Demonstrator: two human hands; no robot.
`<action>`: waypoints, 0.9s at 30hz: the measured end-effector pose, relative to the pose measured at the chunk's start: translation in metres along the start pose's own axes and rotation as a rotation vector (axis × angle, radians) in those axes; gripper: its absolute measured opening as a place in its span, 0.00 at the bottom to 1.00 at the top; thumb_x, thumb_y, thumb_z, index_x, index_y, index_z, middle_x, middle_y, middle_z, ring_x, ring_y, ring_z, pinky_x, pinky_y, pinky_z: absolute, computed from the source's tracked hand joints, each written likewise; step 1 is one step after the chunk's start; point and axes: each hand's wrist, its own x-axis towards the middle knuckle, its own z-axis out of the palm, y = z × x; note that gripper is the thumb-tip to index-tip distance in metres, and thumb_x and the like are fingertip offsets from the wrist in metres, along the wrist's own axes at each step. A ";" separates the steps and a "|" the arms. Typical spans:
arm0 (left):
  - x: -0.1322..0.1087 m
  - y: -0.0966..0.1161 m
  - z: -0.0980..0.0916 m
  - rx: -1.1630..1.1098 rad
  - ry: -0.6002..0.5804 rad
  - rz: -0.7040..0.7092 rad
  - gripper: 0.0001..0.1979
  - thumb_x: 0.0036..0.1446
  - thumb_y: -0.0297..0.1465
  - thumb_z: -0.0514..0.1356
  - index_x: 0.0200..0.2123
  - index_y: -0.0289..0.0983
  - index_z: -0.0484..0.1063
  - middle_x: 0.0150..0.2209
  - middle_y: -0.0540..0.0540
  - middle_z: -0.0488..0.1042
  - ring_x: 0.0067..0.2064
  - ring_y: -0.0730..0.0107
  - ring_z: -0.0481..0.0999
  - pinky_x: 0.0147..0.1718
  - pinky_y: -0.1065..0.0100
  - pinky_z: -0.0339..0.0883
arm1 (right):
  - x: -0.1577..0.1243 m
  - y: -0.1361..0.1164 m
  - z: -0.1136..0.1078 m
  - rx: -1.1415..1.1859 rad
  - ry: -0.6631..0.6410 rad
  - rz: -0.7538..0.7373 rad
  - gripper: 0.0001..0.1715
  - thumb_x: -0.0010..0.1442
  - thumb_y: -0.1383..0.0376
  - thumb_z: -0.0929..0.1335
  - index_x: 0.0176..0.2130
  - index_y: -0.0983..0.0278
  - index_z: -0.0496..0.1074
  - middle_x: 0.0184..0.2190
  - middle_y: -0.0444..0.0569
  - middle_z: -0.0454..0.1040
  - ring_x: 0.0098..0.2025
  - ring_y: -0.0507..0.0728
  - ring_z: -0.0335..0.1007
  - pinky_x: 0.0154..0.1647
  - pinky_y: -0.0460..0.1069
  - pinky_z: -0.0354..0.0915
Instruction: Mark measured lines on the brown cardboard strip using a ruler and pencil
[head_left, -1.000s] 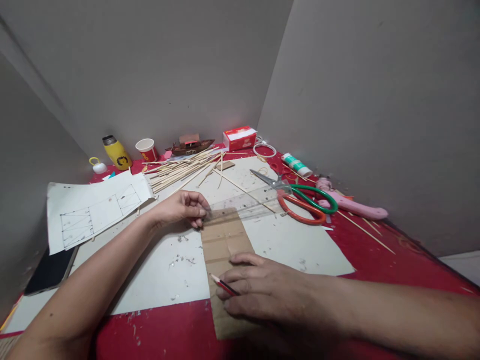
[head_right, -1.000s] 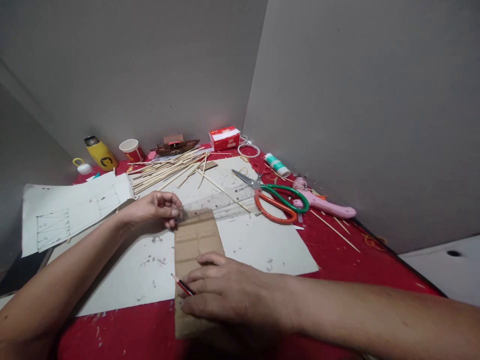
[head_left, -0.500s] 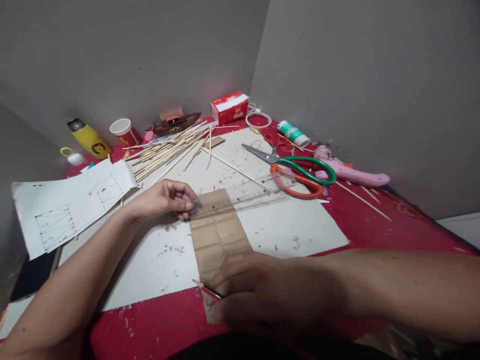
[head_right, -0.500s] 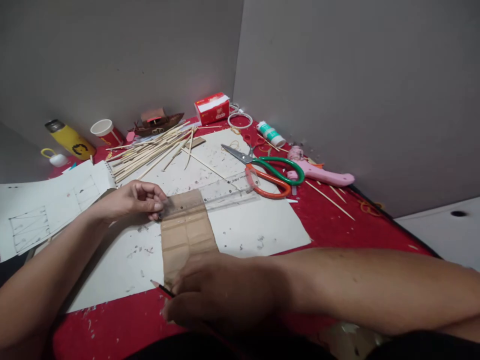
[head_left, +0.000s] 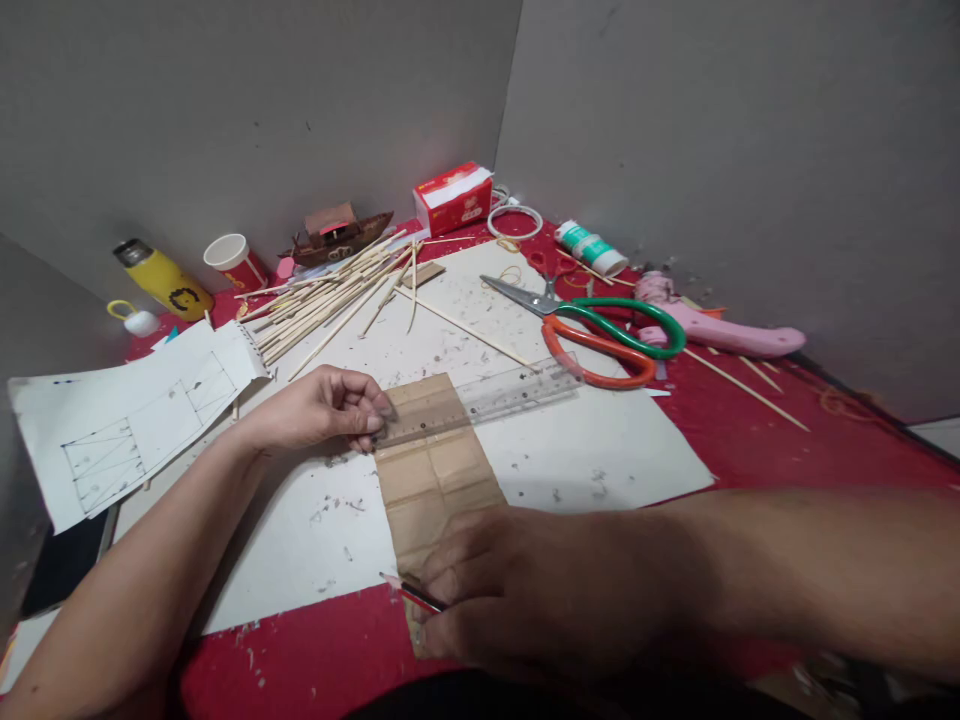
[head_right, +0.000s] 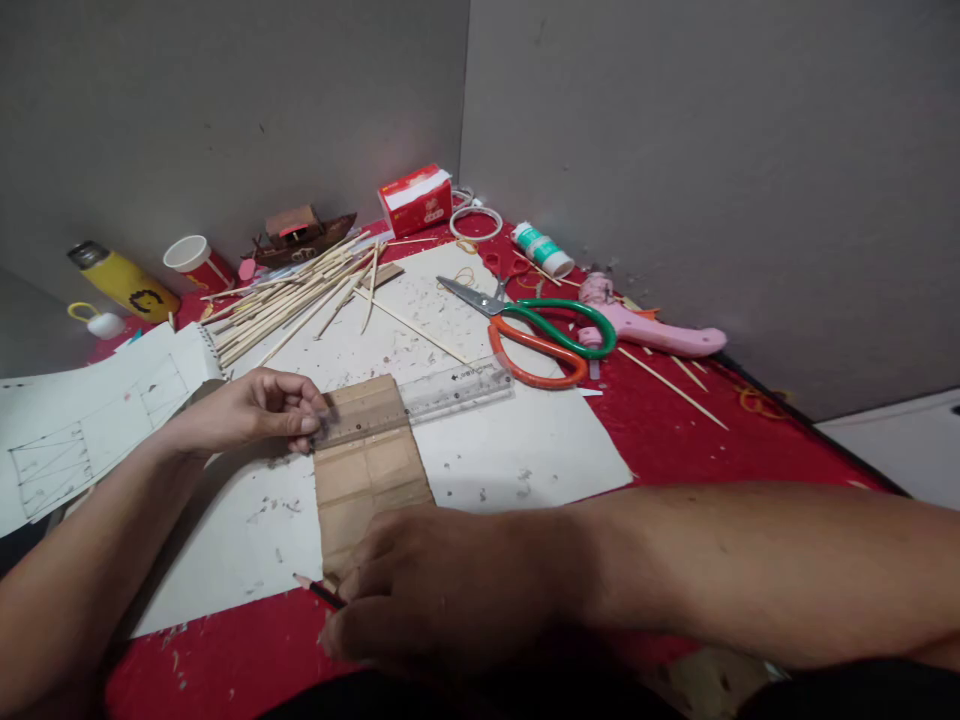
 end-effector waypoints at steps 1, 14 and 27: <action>0.000 0.001 0.000 0.001 0.002 0.001 0.12 0.51 0.32 0.72 0.36 0.33 0.76 0.26 0.49 0.77 0.26 0.76 0.76 0.26 0.75 0.71 | 0.000 0.000 -0.001 0.006 -0.011 0.005 0.12 0.68 0.70 0.63 0.47 0.72 0.72 0.29 0.48 0.76 0.32 0.55 0.66 0.38 0.50 0.61; -0.003 0.003 -0.005 0.066 -0.017 -0.016 0.09 0.52 0.32 0.69 0.35 0.35 0.76 0.26 0.47 0.78 0.27 0.72 0.78 0.28 0.73 0.72 | -0.002 0.001 -0.002 0.032 -0.052 0.032 0.12 0.66 0.70 0.64 0.48 0.71 0.73 0.32 0.48 0.77 0.34 0.55 0.68 0.41 0.50 0.62; 0.000 -0.005 -0.005 0.107 -0.054 -0.017 0.10 0.51 0.32 0.70 0.35 0.34 0.76 0.24 0.51 0.74 0.24 0.75 0.74 0.23 0.75 0.66 | -0.004 -0.002 0.006 0.093 0.016 0.082 0.12 0.63 0.72 0.65 0.47 0.68 0.72 0.37 0.51 0.78 0.38 0.56 0.69 0.44 0.49 0.64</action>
